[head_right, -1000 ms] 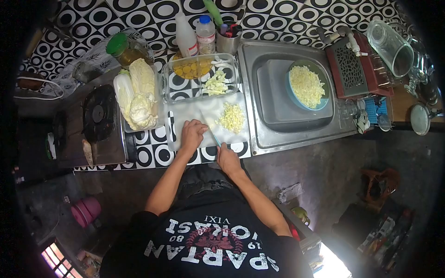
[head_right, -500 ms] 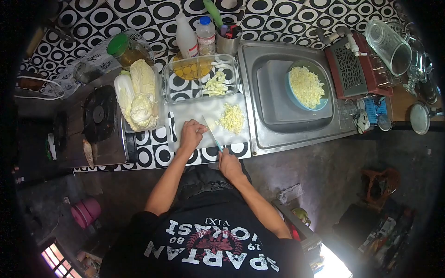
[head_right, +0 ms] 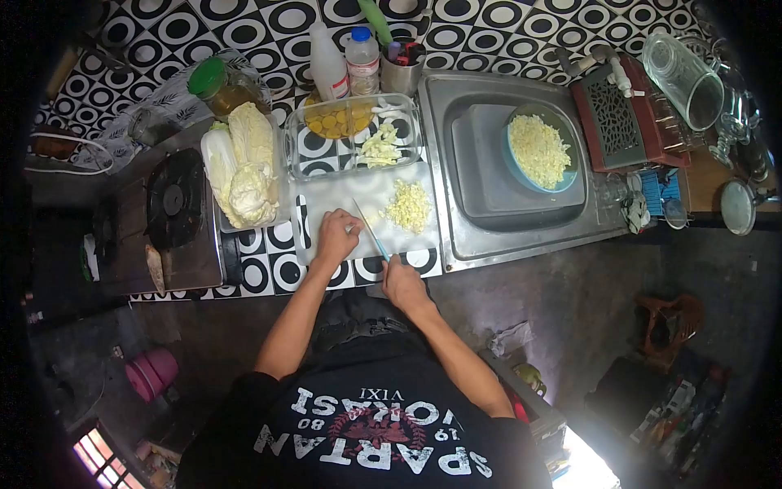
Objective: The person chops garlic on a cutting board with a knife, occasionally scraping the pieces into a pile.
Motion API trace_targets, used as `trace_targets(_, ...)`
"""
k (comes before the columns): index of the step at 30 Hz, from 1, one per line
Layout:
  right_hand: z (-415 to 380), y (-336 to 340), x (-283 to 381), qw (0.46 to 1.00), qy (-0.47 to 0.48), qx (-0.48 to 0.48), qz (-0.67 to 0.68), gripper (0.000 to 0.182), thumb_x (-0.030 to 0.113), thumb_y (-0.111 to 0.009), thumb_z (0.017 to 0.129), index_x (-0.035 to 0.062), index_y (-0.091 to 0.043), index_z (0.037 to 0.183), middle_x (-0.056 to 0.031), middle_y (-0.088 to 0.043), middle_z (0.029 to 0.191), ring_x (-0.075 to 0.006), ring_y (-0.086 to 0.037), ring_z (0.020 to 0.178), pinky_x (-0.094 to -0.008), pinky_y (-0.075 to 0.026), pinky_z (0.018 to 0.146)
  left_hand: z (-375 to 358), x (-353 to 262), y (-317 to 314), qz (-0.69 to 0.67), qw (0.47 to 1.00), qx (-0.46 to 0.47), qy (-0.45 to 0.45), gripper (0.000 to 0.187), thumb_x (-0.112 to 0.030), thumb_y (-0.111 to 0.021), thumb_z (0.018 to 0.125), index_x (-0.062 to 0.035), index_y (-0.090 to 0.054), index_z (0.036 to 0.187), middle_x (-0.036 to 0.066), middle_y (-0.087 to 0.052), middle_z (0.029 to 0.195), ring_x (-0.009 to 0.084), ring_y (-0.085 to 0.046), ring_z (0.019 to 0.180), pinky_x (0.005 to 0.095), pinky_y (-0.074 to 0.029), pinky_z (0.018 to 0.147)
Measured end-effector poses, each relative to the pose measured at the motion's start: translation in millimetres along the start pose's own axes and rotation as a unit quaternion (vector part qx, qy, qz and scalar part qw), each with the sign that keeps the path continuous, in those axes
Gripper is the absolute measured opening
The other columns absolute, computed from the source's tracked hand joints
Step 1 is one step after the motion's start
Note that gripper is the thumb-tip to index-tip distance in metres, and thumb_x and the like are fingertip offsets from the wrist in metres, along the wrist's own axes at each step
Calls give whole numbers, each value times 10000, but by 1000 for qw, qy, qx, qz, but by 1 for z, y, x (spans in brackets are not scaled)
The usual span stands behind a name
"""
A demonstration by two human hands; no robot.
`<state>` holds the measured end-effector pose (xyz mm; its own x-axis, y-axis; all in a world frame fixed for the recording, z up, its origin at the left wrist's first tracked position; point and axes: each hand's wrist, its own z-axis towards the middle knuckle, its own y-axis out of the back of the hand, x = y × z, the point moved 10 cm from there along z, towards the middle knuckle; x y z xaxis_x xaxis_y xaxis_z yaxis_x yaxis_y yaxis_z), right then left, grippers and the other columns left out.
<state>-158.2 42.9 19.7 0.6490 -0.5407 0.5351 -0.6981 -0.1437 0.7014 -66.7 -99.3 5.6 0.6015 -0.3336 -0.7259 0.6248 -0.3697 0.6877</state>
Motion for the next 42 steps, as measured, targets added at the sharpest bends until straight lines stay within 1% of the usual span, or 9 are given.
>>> trace_targets(5, 6, -20, -16, 999, -13, -33, 6, 301, 254, -405, 943, -39, -455, 897, -316, -572, 683, -507, -562, 692, -560, -445, 644, 1, -1, 0, -15, 1000, 9, 2, 87, -39, -662, 674, -69, -699, 747, 97, -601, 794, 301, -515, 816, 371, -428, 752)
trace_targets(9, 21, -9, -5, 999, -18, -38, -6, 296, 255, -410, 941, -35, -453, 901, -314, -576, 689, -506, -564, 706, -559, -447, 658, -3, -5, 1, -11, 1000, -11, -26, 90, -41, -641, 660, -76, -691, 727, 83, -599, 794, 285, -526, 808, 362, -446, 757)
trace_targets(14, 15, -2, 6, 1000, -14, -11, -18, 300, 259, -414, 938, -35, -461, 904, -310, -594, 733, -496, -583, 740, -557, -462, 673, -6, -9, 6, -11, 998, -26, -63, 97, -86, -669, 684, -68, -707, 771, 94, -602, 785, 283, -523, 779, 362, -440, 732)
trace_targets(21, 0, -20, -1, 998, -52, -38, -14, 298, 257, -415, 937, -34, -462, 892, -316, -589, 723, -494, -581, 740, -553, -464, 672, -4, -3, 3, -24, 998, -3, -54, 98, -79, -665, 692, -74, -707, 781, 89, -613, 804, 275, -532, 798, 355, -442, 741)
trace_targets(27, 19, -6, 12, 998, -20, -67, 7, 289, 236, -424, 935, -45, -459, 879, -336, -566, 699, -512, -559, 706, -564, -444, 650, -2, -6, 5, -30, 998, 5, -49, 80, -68, -654, 713, -65, -698, 779, 93, -599, 802, 287, -523, 815, 367, -441, 755)
trace_targets(32, 9, -1, 13, 999, -1, -54, 9, 292, 223, -435, 927, -60, -469, 866, -336, -564, 694, -505, -563, 700, -561, -445, 642, -5, -6, 10, -33, 999, 22, -33, 163, -124, -668, 718, -71, -707, 867, 103, -605, 833, 290, -525, 824, 367, -443, 764)
trace_targets(35, -1, -1, 12, 999, -16, -45, 15, 298, 222, -442, 925, -66, -474, 855, -334, -566, 695, -505, -563, 705, -560, -446, 642, -7, -6, 17, -20, 998, 11, -51, 202, -143, -674, 712, -75, -706, 899, 105, -610, 838, 292, -526, 825, 369, -444, 769)
trace_targets(36, -2, -7, 9, 999, -29, -24, 2, 323, 260, -406, 940, -51, -486, 903, -330, -583, 731, -498, -580, 743, -555, -457, 680, -7, -6, 18, -13, 998, -5, -64, 176, -134, -673, 713, -82, -710, 877, 101, -613, 813, 293, -538, 789, 373, -445, 744)
trace_targets(42, 5, -25, -1, 998, -52, -34, -1, 310, 270, -400, 942, -34, -457, 917, -312, -588, 713, -493, -584, 734, -565, -455, 675, -8, 0, 9, -19, 998, 25, -46, 141, -91, -656, 718, -73, -710, 847, 96, -601, 796, 293, -525, 801, 367, -444, 745)
